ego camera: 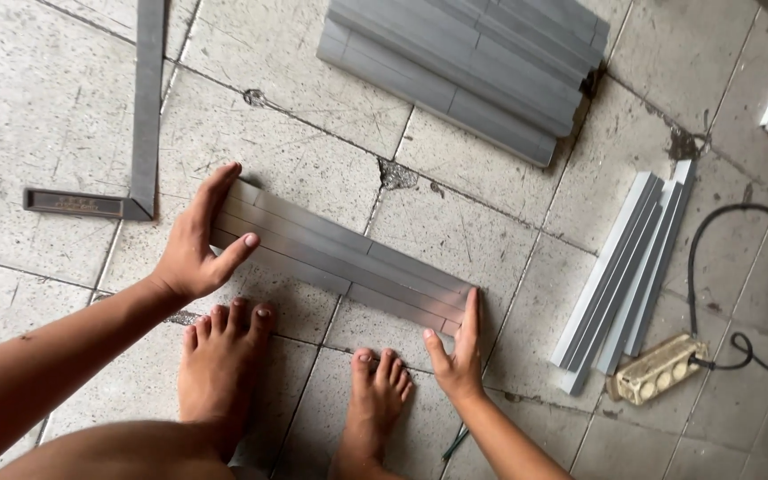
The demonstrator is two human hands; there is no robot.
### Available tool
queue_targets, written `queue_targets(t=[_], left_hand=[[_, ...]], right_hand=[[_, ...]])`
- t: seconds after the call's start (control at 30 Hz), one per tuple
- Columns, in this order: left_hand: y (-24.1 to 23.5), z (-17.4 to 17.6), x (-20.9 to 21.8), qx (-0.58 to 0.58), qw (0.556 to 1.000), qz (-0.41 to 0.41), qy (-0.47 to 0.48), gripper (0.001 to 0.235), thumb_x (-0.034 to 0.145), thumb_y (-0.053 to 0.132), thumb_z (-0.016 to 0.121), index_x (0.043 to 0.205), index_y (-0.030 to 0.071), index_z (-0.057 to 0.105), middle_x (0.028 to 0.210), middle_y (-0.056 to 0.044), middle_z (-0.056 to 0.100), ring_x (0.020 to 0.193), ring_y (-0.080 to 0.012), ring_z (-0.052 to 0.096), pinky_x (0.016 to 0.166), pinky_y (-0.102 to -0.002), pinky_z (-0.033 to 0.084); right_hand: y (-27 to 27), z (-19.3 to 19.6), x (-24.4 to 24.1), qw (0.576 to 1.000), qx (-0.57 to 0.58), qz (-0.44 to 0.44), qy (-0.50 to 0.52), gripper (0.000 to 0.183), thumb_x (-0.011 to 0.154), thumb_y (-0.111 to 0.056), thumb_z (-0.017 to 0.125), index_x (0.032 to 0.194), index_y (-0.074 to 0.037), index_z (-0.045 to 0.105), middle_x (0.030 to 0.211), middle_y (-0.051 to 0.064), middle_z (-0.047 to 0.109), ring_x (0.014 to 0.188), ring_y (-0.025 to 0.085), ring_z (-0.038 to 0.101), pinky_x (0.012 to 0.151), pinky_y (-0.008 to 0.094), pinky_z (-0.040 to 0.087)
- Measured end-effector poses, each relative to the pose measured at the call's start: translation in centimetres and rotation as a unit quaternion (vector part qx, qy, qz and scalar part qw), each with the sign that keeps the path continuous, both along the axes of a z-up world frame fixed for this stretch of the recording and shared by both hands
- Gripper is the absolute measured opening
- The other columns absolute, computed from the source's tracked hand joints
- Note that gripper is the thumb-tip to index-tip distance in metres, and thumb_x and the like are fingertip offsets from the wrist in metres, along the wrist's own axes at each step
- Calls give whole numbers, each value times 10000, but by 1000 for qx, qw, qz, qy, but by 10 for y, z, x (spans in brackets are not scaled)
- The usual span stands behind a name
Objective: Measuring and marking lines on aluminum profiles using a square ruler and a pencil.
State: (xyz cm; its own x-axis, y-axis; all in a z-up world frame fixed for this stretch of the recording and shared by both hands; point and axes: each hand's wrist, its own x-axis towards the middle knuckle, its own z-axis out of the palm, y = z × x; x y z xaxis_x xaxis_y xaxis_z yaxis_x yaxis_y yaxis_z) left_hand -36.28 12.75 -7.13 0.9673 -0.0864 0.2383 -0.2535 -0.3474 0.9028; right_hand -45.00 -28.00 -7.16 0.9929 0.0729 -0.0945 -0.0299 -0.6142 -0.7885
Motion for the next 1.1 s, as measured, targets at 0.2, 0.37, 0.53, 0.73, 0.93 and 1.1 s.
queue_targets(t=[0.2,0.37,0.53,0.73,0.93,1.1], left_hand=[[2,0,2,12,1000,21,7,823,832,357,571,1497,-50,308,1390,-343,534,1178,-481,605,948,-568,537],[1,-5,3,16,1000,13,15,852,817,379,590,1512,-9,285,1505,-344,426,1298,-508,519,1024,-627,479],[0,-2,5,44,997,13,59,864,831,421,609,1521,23,274,1606,-301,275,1425,-499,374,1092,-670,389],[-3,31,112,167,982,39,-85,755,932,508,542,1478,11,383,1531,-226,402,1451,-438,295,1170,-658,307],[-17,12,242,417,891,-63,-169,1007,893,720,469,1603,40,250,1684,-136,217,1512,-436,59,1209,-623,104],[-24,-8,261,462,866,-73,-177,1023,902,801,348,1589,46,278,1681,-144,226,1523,-425,105,1218,-597,95]], right_hand=[[5,3,8,1000,-4,-16,22,991,848,-295,561,1566,74,-14,1649,345,-6,1540,443,76,1226,565,138],[1,-2,11,997,-77,-19,-5,947,860,-337,555,1575,50,69,1657,315,73,1542,436,120,1222,558,158],[42,-56,-21,988,-140,18,-61,926,891,-334,583,1583,36,91,1652,312,132,1537,437,169,1239,500,186],[75,-129,-124,855,-503,-1,-130,336,810,-204,695,1116,-167,559,1199,206,628,908,418,606,743,583,482],[49,-96,-46,799,-538,-47,-265,176,774,-101,671,904,-132,558,911,137,659,667,331,590,573,474,441],[-57,-14,13,972,-220,-43,-74,715,877,-292,505,1474,71,355,1582,305,314,1471,450,336,1185,576,313]])
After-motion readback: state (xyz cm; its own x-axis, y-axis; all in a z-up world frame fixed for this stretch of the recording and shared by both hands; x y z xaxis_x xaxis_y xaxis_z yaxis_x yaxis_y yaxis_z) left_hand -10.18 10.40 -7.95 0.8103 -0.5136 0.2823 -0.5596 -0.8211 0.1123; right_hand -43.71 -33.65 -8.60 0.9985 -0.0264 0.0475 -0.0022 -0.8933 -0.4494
